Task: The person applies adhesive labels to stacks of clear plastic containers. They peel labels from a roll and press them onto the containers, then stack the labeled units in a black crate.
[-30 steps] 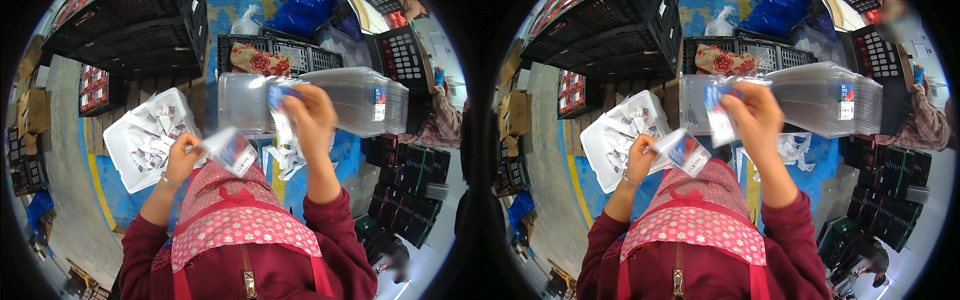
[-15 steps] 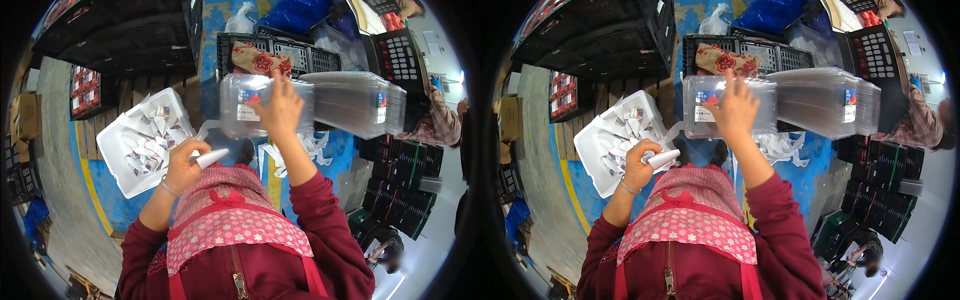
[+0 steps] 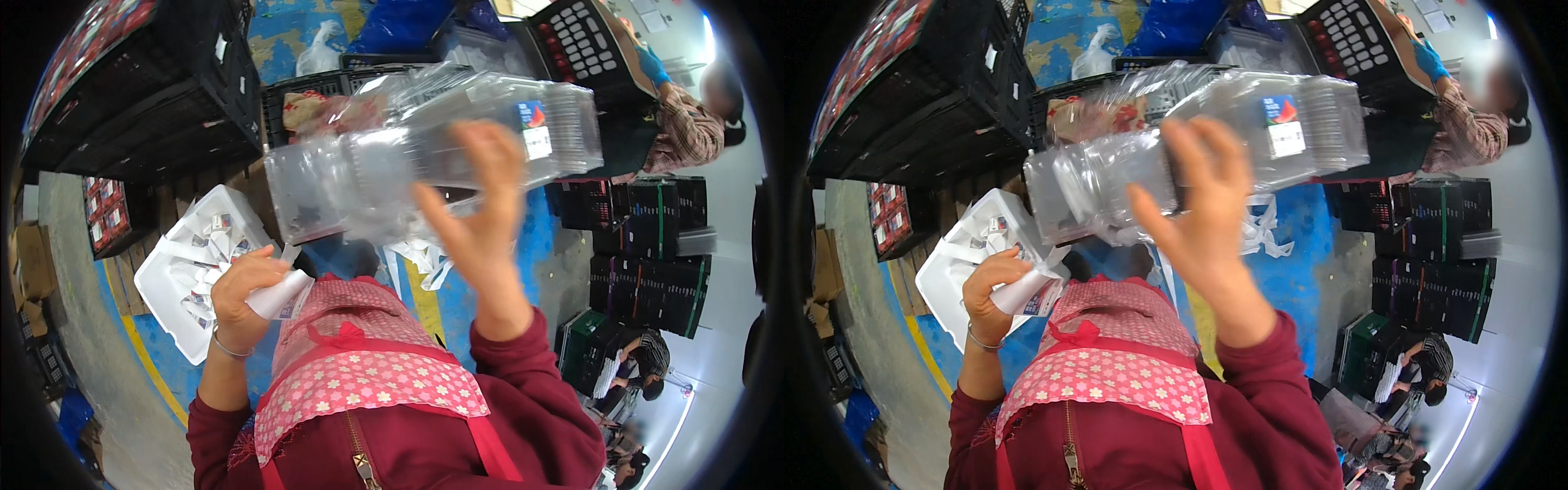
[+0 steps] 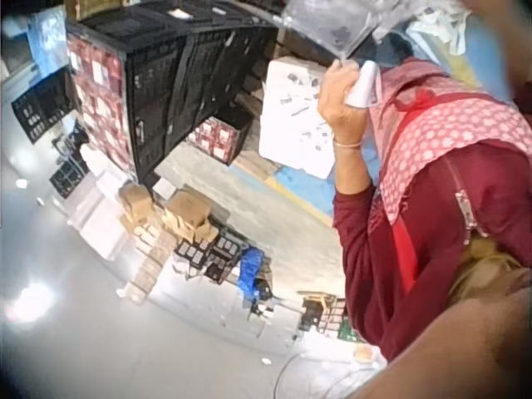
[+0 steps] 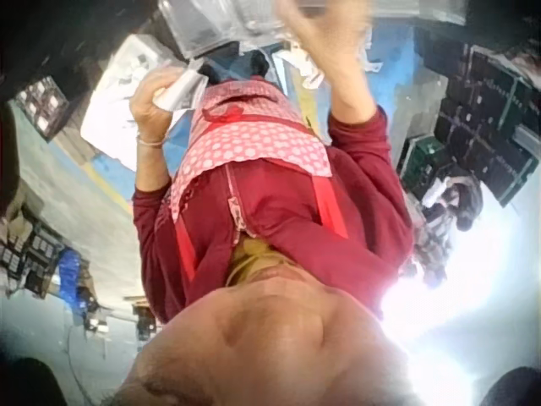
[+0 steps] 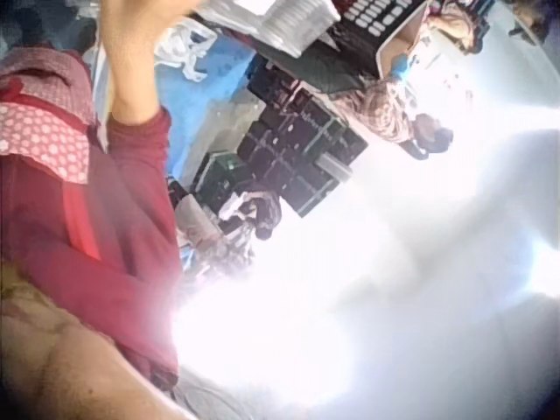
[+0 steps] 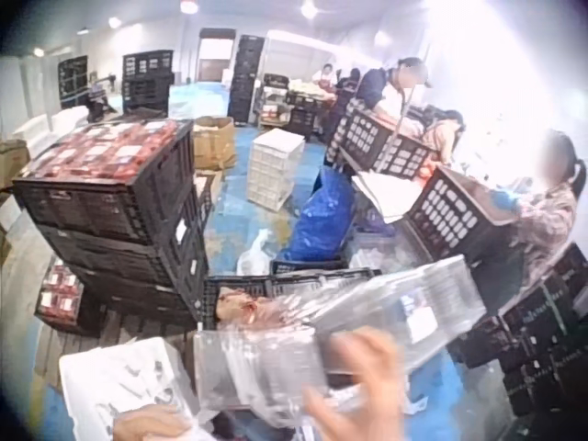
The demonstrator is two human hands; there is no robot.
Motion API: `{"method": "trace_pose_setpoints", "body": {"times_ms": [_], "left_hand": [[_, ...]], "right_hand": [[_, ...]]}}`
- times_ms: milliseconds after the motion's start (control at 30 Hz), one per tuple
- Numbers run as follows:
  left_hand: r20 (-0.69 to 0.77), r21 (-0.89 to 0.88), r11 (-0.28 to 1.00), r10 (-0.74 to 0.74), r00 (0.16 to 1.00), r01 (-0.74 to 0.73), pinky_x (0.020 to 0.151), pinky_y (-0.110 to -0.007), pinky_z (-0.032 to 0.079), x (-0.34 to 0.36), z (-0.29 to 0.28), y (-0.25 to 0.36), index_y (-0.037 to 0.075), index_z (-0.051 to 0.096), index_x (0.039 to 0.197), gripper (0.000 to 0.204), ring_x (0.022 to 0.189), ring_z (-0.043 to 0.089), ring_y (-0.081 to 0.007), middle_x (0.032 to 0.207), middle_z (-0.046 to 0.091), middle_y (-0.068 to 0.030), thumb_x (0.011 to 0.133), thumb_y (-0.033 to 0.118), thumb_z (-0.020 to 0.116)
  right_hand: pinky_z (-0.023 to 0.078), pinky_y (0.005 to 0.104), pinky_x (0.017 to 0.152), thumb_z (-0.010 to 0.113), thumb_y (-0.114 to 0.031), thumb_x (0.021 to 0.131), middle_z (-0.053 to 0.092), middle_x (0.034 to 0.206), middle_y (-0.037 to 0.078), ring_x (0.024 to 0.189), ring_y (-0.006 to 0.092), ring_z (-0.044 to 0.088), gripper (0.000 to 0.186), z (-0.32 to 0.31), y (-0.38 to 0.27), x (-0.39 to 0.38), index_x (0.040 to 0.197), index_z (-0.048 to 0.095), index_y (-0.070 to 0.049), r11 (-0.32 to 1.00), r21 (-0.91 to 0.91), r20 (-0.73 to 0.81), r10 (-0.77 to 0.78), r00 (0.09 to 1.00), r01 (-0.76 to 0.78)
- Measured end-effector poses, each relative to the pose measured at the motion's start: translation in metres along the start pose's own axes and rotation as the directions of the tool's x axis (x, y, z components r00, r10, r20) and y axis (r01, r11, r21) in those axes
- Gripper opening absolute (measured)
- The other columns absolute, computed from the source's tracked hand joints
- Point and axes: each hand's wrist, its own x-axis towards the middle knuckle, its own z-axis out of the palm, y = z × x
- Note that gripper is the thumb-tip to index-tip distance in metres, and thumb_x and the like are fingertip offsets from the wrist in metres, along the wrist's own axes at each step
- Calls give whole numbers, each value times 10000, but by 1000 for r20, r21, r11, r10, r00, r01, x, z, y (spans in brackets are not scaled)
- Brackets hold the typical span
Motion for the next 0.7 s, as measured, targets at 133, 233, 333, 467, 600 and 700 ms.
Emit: {"method": "trace_pose_setpoints", "body": {"times_ms": [133, 233, 333, 467, 600, 700], "left_hand": [[-60, -255, 936, -264, 963, 241, 691, -294, 500, 8, 24, 22, 47, 617, 942, 348, 722, 604, -202, 894, 652, -111, 672, -29, 822], [-17, -235, 941, -255, 967, 244, 648, -273, 484, 17, 40, 30, 43, 650, 866, 219, 680, 589, -159, 782, 640, -65, 713, -25, 791], [66, -324, 865, -382, 922, 382, 676, -278, 499, 19, 51, 34, 43, 684, 847, 126, 744, 639, -161, 770, 661, -71, 760, 4, 767], [104, -506, 727, -482, 870, 464, 782, -241, 496, 28, 60, 42, 48, 644, 992, 283, 887, 624, -112, 990, 646, -48, 762, -38, 785], [136, -600, 634, -521, 843, 488, 752, -198, 486, 23, 54, 39, 44, 567, 1067, 362, 833, 596, -66, 924, 598, -10, 784, -49, 771], [113, -622, 617, -538, 835, 482, 724, -181, 475, 12, 44, 28, 40, 560, 1053, 362, 808, 585, -49, 913, 596, -1, 778, -41, 781]], "right_hand": [[395, 378, 976, 819, -145, 721, 462, 1384, 49, 1220, 228, 494, 656, -108, 71, 49, 1331, 577, -160, 958, -265, -235, 43, 971, -107], [368, 344, 1065, 775, -130, 756, 515, 1346, 103, 1264, 264, 476, 569, -142, 178, 59, 1298, 604, -115, 891, -363, -131, 241, 962, -273], [364, 363, 1089, 767, -188, 821, 525, 1365, 146, 1293, 289, 476, 541, -135, 265, 39, 1308, 578, -47, 943, -243, 93, 256, 962, -227], [433, 382, 1025, 743, -207, 859, 573, 1303, 194, 1219, 315, 549, 527, -98, 207, 34, 1296, 559, 22, 864, -481, -218, 51, 975, -153], [418, 408, 1027, 803, -154, 772, 646, 1230, 129, 1203, 283, 566, 450, -16, 47, -5, 1188, 665, -50, 925, 364, 290, -223, 931, 108], [464, 371, 897, 842, -167, 711, 709, 1006, 102, 986, 248, 643, 313, 32, -15, -35, 977, 723, -52, 699, 632, 519, -62, 852, -334]]}}
